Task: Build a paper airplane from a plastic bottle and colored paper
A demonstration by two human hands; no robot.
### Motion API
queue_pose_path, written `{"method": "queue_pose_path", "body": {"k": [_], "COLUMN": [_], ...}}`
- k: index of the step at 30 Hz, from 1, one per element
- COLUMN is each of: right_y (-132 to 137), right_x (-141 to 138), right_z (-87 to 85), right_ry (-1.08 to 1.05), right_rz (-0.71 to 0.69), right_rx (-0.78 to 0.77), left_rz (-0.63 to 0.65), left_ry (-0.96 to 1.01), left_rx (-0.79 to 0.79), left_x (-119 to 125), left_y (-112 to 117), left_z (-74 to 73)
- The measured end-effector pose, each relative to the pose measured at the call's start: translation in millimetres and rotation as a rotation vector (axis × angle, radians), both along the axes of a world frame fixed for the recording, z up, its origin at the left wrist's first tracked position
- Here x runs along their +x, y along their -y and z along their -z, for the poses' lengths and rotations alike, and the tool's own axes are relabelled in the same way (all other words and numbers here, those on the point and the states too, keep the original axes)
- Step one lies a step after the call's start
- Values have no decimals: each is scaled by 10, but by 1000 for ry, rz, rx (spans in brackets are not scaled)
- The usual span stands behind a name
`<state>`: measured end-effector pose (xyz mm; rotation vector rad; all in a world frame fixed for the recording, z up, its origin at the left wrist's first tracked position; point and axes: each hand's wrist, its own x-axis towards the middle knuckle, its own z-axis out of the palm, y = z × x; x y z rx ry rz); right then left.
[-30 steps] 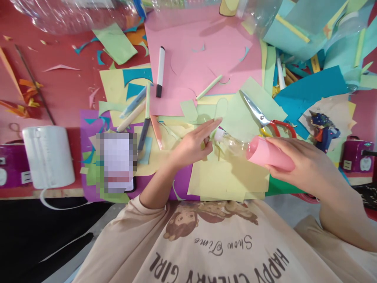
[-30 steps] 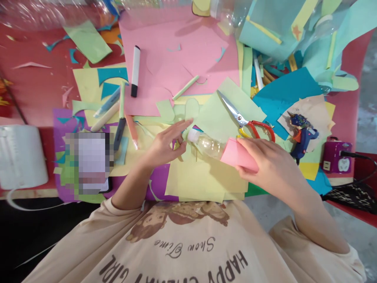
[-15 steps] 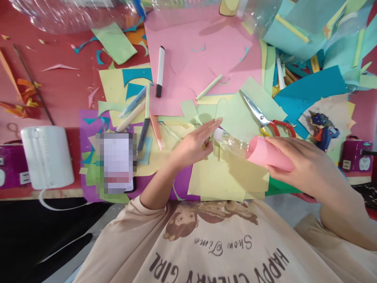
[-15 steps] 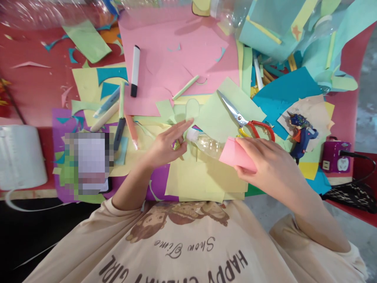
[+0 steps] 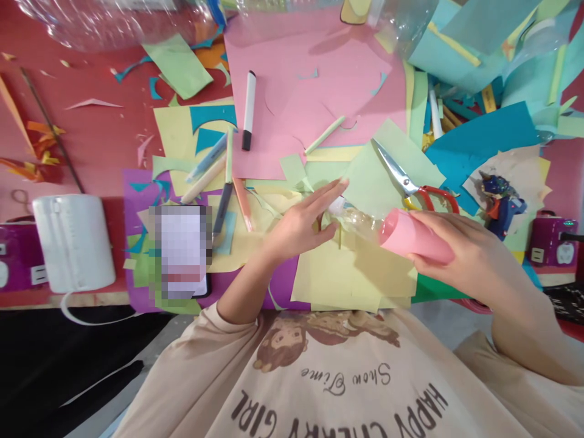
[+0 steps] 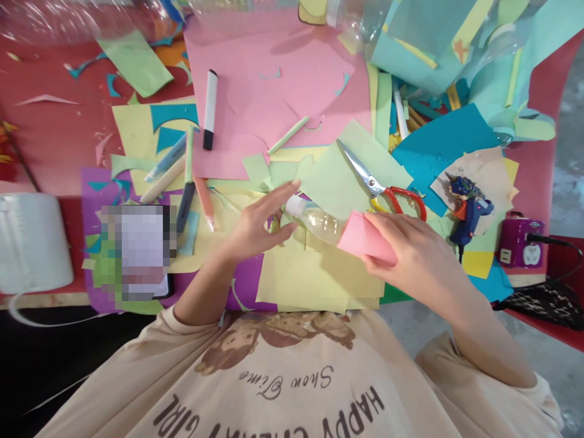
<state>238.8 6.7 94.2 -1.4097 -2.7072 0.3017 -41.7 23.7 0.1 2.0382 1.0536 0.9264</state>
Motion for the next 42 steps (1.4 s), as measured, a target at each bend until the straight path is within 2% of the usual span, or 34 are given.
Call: {"method": "queue_pose_path", "body": {"k": [2,5,8,14,18,29,36,42], "right_y": [9,35,72,165,240,337,361,355], "right_x": [7,3,-31,-135,-211,-296,-290,-316], "right_z": [20,42,75,196,275,391,441,446], "right_ry": [-45,-107,-151,-252,-305,-404,-421,-422], "right_rz": [46,116,163,259,323,376,386,393], "right_rx": [-4,-38,-65,-117,-162,-96,-74,-63], "left_rz": [-39,-204,-297,-315,-352,-333,-358,-392], "left_ry": [115,290,369,428,433,311,534,555], "left_rx": [-20,-100,-104,-37,-52,43,-69,-153], "left_x": [-16,-38,-42,-21,-18,-22,21,43], "left_y": [-14,-22,-23,-13,11,-5,-4,6], "left_z": [-9,0,18,20,12,-14,8,-19]}}
